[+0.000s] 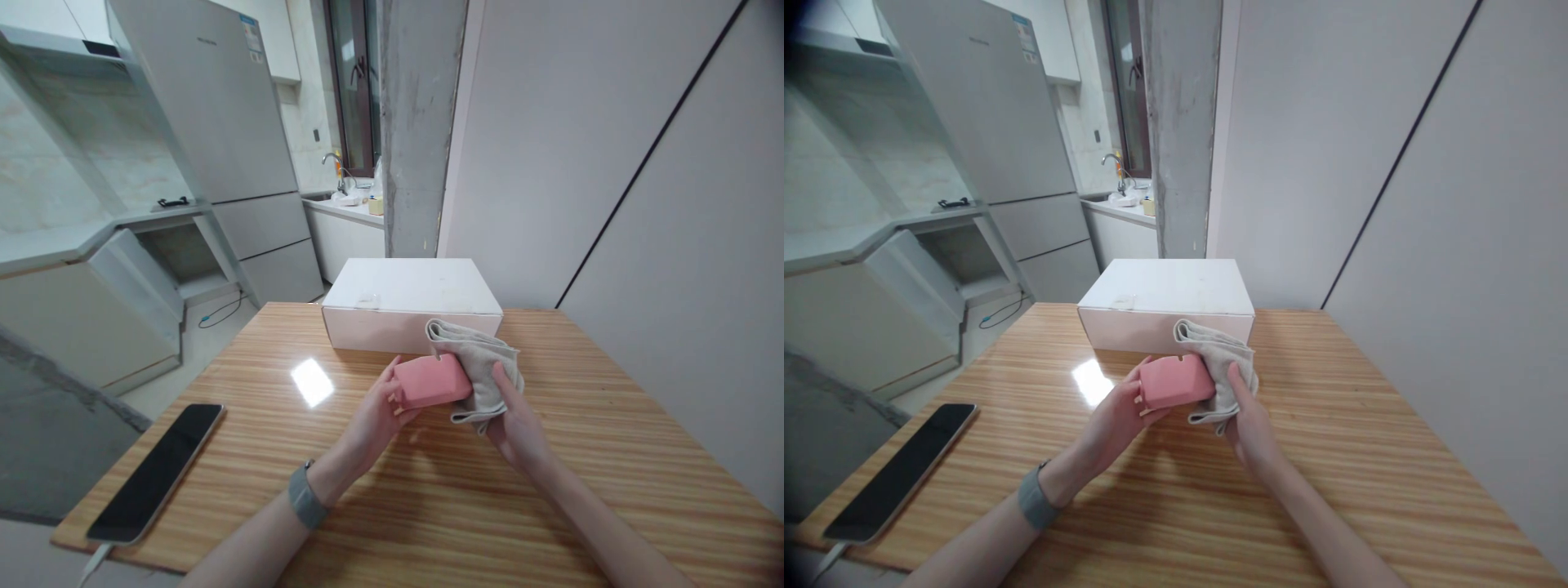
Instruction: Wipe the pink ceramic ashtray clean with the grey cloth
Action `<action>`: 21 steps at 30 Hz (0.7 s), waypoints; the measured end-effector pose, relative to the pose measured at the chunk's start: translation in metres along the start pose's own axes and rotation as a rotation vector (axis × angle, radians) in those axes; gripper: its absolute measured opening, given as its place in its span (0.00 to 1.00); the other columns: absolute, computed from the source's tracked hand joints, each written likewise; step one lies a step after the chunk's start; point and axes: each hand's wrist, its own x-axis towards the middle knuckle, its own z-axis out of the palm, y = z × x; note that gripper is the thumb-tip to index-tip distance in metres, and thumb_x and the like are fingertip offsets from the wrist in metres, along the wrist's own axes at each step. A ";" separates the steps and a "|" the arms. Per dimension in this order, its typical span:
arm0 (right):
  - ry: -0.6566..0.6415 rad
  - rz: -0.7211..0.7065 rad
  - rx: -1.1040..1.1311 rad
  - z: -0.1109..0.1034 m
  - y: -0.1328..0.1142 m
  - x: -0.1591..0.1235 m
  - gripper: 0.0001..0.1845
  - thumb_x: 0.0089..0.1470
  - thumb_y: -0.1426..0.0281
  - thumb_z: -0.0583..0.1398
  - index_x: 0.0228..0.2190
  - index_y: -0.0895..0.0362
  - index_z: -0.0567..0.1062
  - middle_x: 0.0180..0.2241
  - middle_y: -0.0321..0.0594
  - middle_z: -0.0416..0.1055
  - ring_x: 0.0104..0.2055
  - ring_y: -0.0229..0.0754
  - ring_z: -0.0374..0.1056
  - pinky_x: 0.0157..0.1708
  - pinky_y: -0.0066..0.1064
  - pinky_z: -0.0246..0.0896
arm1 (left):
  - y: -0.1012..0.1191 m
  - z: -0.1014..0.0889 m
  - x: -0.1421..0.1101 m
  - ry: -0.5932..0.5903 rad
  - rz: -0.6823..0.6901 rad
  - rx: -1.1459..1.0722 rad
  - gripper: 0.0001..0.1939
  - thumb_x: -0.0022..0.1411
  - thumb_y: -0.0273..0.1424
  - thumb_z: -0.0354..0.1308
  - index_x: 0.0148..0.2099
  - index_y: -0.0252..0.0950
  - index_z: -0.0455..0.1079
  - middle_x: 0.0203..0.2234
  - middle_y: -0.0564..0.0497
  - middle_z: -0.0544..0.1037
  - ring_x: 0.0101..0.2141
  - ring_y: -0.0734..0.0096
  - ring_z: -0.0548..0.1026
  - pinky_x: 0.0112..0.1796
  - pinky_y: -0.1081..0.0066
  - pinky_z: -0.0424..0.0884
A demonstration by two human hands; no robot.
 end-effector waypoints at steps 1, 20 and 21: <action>0.033 0.024 0.012 -0.001 -0.001 0.001 0.22 0.44 0.53 0.67 0.40 0.52 0.80 0.39 0.37 0.81 0.43 0.51 0.76 0.35 0.36 0.77 | 0.000 -0.001 0.000 -0.011 0.028 0.035 0.35 0.57 0.32 0.60 0.65 0.41 0.55 0.57 0.43 0.68 0.52 0.58 0.70 0.50 0.60 0.68; -0.031 0.090 0.016 0.011 0.004 -0.009 0.23 0.47 0.52 0.66 0.40 0.54 0.80 0.43 0.41 0.80 0.53 0.53 0.70 0.52 0.41 0.66 | -0.014 -0.005 -0.002 -0.106 0.166 0.093 0.45 0.48 0.36 0.70 0.65 0.40 0.55 0.55 0.41 0.69 0.53 0.54 0.68 0.53 0.60 0.64; -0.031 0.093 0.013 0.011 0.003 -0.009 0.23 0.46 0.52 0.66 0.40 0.54 0.80 0.43 0.41 0.80 0.53 0.54 0.70 0.51 0.41 0.66 | -0.014 -0.006 -0.001 -0.093 0.185 0.116 0.45 0.48 0.35 0.70 0.65 0.40 0.54 0.55 0.41 0.69 0.53 0.54 0.68 0.53 0.60 0.63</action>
